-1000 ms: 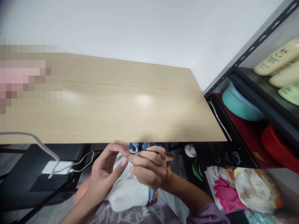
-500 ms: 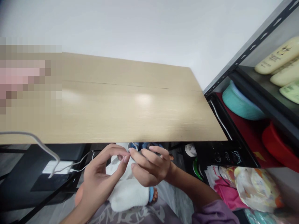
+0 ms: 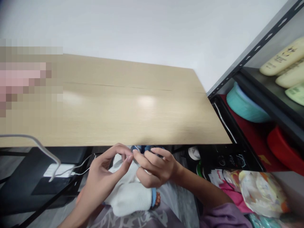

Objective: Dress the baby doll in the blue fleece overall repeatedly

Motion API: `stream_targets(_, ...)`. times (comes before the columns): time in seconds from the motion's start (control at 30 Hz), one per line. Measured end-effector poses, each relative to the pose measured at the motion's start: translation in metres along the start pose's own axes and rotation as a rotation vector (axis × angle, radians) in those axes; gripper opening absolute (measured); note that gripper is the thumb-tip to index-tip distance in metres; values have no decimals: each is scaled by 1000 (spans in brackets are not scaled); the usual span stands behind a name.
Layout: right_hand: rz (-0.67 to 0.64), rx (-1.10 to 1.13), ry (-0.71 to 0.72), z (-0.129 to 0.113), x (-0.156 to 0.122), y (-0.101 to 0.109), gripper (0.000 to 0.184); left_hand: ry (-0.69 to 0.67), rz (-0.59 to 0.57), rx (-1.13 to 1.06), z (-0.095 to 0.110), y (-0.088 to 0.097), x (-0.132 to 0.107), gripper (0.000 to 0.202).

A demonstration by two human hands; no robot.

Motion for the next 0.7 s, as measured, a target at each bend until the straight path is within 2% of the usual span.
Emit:
stream_targets(0.2, 10, 37, 86, 1, -1, 0, 28, -17, -69, 43, -2, -1, 3, 14)
stream_targets(0.37, -35, 34, 133, 2, -3, -1, 27, -33, -123, 88, -1, -3, 5, 14)
stream_targets(0.7, -55, 38, 210, -2, -9, -6, 25, -114, -126, 95, 6, -10, 12, 13)
Point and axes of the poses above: each hand's wrist, its own x-axis towards the middle knuckle, its own y-axis out of the back of the hand, z = x × y, the point moved 10 cm from there along x, towards the middle knuckle, and after that the axes turned 12 degrees about z, right-handed, at the moved point
